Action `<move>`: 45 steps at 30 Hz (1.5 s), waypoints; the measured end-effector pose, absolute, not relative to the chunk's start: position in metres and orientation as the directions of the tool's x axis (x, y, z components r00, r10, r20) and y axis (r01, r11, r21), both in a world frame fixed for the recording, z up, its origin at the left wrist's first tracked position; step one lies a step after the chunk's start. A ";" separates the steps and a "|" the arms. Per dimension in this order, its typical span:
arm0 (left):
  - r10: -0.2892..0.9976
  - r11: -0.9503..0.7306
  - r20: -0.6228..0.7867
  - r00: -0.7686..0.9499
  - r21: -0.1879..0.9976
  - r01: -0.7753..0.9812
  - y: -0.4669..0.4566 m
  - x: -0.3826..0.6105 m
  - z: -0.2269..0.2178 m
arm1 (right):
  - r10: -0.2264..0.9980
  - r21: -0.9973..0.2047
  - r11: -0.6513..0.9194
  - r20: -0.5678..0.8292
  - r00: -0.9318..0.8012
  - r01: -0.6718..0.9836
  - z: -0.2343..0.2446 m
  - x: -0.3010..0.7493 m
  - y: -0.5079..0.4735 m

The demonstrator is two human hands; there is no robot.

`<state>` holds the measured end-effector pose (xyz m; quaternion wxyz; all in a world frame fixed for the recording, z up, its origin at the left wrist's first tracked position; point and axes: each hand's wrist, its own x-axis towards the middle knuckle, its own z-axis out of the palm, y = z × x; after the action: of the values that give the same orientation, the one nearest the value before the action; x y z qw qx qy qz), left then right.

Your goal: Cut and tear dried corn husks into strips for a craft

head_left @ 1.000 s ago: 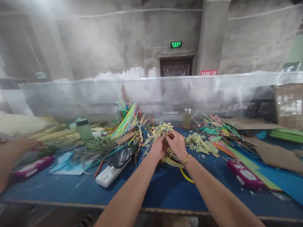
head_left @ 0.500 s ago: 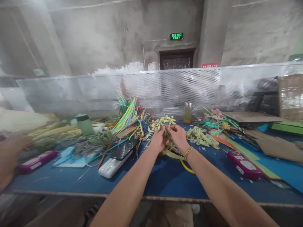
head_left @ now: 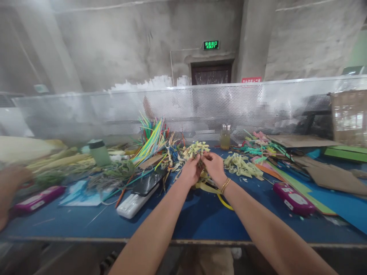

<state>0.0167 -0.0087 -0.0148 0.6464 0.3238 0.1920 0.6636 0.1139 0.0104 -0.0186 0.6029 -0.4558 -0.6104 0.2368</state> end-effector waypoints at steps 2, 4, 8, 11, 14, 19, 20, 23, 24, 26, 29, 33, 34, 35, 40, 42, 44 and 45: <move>0.983 -0.086 0.176 0.048 0.679 -0.729 -0.007 0.015 -0.016 | 0.851 -0.845 0.468 0.510 0.126 0.259 -0.018 0.113 0.009; 0.986 -0.079 0.162 0.044 0.678 -0.731 -0.004 0.014 -0.017 | 0.856 -0.850 0.461 0.502 0.123 0.256 -0.017 0.113 0.008; 0.989 -0.066 0.145 0.044 0.671 -0.739 -0.002 0.013 -0.018 | 0.861 -0.856 0.453 0.492 0.129 0.249 -0.017 0.111 0.006; 0.990 -0.060 0.132 0.041 0.678 -0.733 -0.004 0.013 -0.017 | 0.862 -0.866 0.446 0.484 0.150 0.226 -0.020 0.111 0.008; 0.992 -0.052 0.117 0.038 0.679 -0.733 -0.005 0.013 -0.016 | 0.856 -0.865 0.464 0.493 0.157 0.188 -0.023 0.111 0.012; 0.992 -0.049 0.122 0.045 0.672 -0.739 -0.004 0.013 -0.017 | 0.858 -0.867 0.465 0.491 0.149 0.180 -0.022 0.111 0.011; 0.991 -0.051 0.125 0.046 0.674 -0.737 -0.003 0.013 -0.017 | 0.859 -0.866 0.462 0.491 0.147 0.192 -0.021 0.111 0.010; 0.990 -0.062 0.135 0.040 0.675 -0.736 -0.002 0.013 -0.018 | 0.858 -0.857 0.461 0.497 0.128 0.230 -0.019 0.112 0.007; 0.990 -0.066 0.136 0.037 0.675 -0.735 -0.002 0.013 -0.019 | 0.857 -0.851 0.464 0.501 0.119 0.246 -0.018 0.112 0.006; 0.991 -0.065 0.132 0.033 0.676 -0.734 -0.002 0.013 -0.019 | 0.855 -0.836 0.466 0.510 0.097 0.291 -0.016 0.113 0.004; 0.994 -0.053 0.102 0.023 0.680 -0.731 -0.002 0.014 -0.020 | 0.859 -0.794 0.452 0.510 0.041 0.406 -0.013 0.114 0.002; 0.998 -0.029 0.063 0.017 0.666 -0.746 -0.002 0.015 -0.020 | 0.871 -0.675 0.420 0.488 -0.060 0.607 -0.007 0.117 0.000; 0.998 -0.022 0.057 0.021 0.660 -0.751 -0.001 0.015 -0.020 | 0.870 -0.645 0.421 0.485 -0.083 0.638 -0.006 0.118 -0.001; 0.998 -0.016 0.054 0.025 0.655 -0.756 -0.001 0.015 -0.020 | 0.869 -0.622 0.425 0.484 -0.103 0.658 -0.004 0.118 -0.002; 0.997 0.005 0.060 0.055 0.626 -0.780 0.000 0.014 -0.020 | 0.851 -0.523 0.454 0.495 -0.177 0.721 0.000 0.115 -0.006; 0.996 0.006 0.067 0.061 0.622 -0.783 -0.001 0.014 -0.020 | 0.842 -0.483 0.443 0.514 -0.165 0.755 0.000 0.113 -0.007; 0.994 -0.001 0.082 0.067 0.639 -0.769 -0.003 0.014 -0.019 | 0.834 -0.473 0.433 0.534 -0.142 0.767 0.001 0.110 -0.007; 0.993 -0.010 0.098 0.072 0.655 -0.756 -0.005 0.013 -0.017 | 0.831 -0.487 0.441 0.538 -0.139 0.753 0.002 0.110 -0.006</move>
<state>0.0134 -0.0050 -0.0175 0.6729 0.2885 0.2053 0.6494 0.1097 -0.0060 0.0020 0.3921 -0.5262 -0.7529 0.0497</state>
